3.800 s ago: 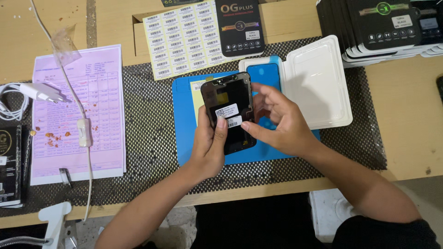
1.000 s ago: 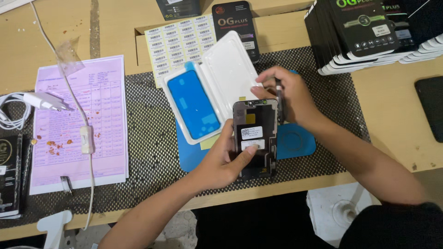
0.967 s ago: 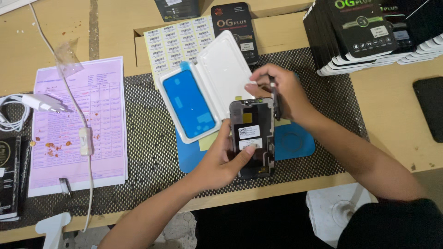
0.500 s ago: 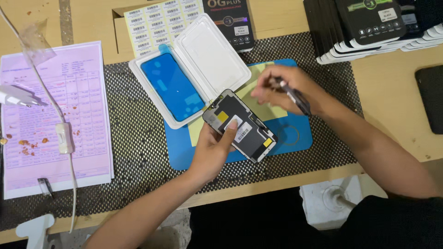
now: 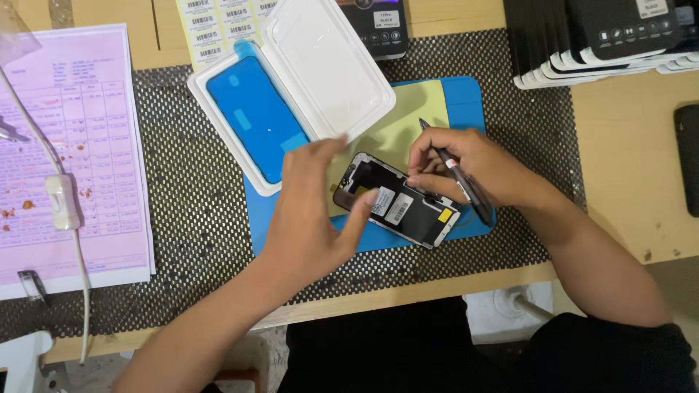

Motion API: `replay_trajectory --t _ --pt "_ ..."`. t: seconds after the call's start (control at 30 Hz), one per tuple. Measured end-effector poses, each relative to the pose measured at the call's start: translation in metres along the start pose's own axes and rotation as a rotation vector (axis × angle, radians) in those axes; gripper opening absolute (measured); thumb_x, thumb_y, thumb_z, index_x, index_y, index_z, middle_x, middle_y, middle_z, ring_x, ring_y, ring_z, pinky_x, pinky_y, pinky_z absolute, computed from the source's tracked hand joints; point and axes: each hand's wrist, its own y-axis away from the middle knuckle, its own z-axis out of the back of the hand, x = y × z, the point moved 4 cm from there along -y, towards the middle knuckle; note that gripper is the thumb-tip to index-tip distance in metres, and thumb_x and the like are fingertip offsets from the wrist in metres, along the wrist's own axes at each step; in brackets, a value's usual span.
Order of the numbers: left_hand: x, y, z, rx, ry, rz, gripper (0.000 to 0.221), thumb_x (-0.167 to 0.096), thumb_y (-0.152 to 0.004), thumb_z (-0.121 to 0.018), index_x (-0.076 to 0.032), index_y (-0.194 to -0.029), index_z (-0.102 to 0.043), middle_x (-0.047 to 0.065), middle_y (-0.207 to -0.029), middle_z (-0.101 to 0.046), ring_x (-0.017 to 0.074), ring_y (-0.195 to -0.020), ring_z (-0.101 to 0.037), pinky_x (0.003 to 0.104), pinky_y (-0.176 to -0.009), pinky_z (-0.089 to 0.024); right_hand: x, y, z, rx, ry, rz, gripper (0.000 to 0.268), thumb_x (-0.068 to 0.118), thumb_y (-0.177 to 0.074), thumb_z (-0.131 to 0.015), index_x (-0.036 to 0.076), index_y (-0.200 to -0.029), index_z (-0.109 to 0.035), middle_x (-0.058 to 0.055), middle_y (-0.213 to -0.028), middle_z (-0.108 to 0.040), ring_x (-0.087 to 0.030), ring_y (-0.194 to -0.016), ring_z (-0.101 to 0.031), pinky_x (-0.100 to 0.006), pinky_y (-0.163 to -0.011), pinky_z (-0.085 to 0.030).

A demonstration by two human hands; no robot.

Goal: The person prepares a smartphone screen component by removing a plastic protective film, labeling it with a small adhesive sticker, and placing it into a retail box before sealing the box.

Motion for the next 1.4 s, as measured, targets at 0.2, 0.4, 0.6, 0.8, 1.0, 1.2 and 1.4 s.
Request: replay_trajectory --t 0.2,0.4,0.6,0.8,1.0,1.2,1.4 --pt "0.014 0.014 -0.032 0.374 -0.439 -0.236 0.086 -0.059 -0.091 -0.069 -0.011 -0.155 -0.038 0.014 -0.159 -0.042 0.0388 -0.148 -0.036 0.062 -0.122 -0.02 0.004 -0.001 -0.002 -0.081 0.338 0.313 0.029 0.014 -0.089 -0.081 0.005 -0.113 -0.069 -0.01 -0.096 -0.08 -0.018 -0.091 -0.08 -0.028 -0.081 -0.065" --pt "0.025 0.014 -0.039 0.361 -0.494 -0.235 0.081 -0.059 -0.09 -0.069 -0.011 -0.15 -0.044 0.01 -0.138 -0.053 0.0342 -0.133 -0.047 0.058 -0.118 -0.029 0.009 0.012 0.016 -0.26 0.135 0.223 0.063 0.046 -0.109 -0.029 -0.005 -0.135 -0.055 -0.008 -0.079 -0.056 -0.016 -0.069 -0.058 -0.027 -0.057 -0.052" --pt "0.025 0.015 -0.037 0.33 -0.576 -0.211 0.078 -0.065 -0.088 -0.066 -0.007 -0.139 -0.054 0.014 -0.134 -0.052 0.036 -0.131 -0.048 0.057 -0.113 -0.034 -0.008 0.004 0.011 -0.057 -0.151 0.317 0.037 0.022 -0.112 -0.04 -0.005 -0.106 -0.063 -0.018 -0.107 -0.061 -0.026 -0.09 -0.071 -0.033 -0.083 -0.065" --pt "0.025 0.013 -0.037 0.351 -0.489 -0.222 0.066 -0.054 -0.09 -0.07 -0.011 -0.137 -0.052 0.017 -0.131 -0.051 0.0373 -0.127 -0.049 0.058 -0.111 -0.036 -0.014 0.0 0.002 -0.233 -0.102 0.196 0.023 -0.004 -0.089 -0.079 0.007 -0.095 -0.06 -0.007 -0.098 -0.067 -0.014 -0.087 -0.069 -0.024 -0.08 -0.06" --pt "0.025 0.014 -0.038 0.346 -0.508 -0.227 0.06 -0.055 -0.088 -0.073 -0.015 -0.128 -0.055 0.018 -0.132 -0.052 0.0378 -0.127 -0.05 0.057 -0.111 -0.037 -0.007 -0.012 -0.01 -0.201 -0.088 0.249 0.028 -0.004 -0.086 -0.083 0.008 -0.075 -0.061 -0.012 -0.087 -0.072 -0.015 -0.08 -0.073 -0.023 -0.074 -0.062" --pt "0.025 0.013 -0.038 0.351 -0.537 -0.215 0.068 -0.06 -0.089 -0.069 -0.006 -0.127 -0.054 0.015 -0.131 -0.053 0.0357 -0.126 -0.051 0.054 -0.111 -0.038 -0.009 -0.014 -0.013 -0.159 0.054 0.461 0.037 -0.009 -0.084 -0.077 0.006 -0.061 -0.053 -0.009 -0.07 -0.068 -0.015 -0.066 -0.069 -0.024 -0.057 -0.053" --pt "0.026 0.014 -0.04 0.338 -0.544 -0.206 0.067 -0.061 -0.089 -0.068 -0.007 -0.126 -0.055 0.016 -0.131 -0.054 0.0366 -0.123 -0.052 0.053 -0.111 -0.037 -0.011 -0.015 -0.014 -0.102 0.154 0.495 0.035 -0.007 -0.082 -0.076 0.006 -0.061 -0.052 -0.006 -0.07 -0.069 -0.013 -0.063 -0.066 -0.023 -0.057 -0.049"
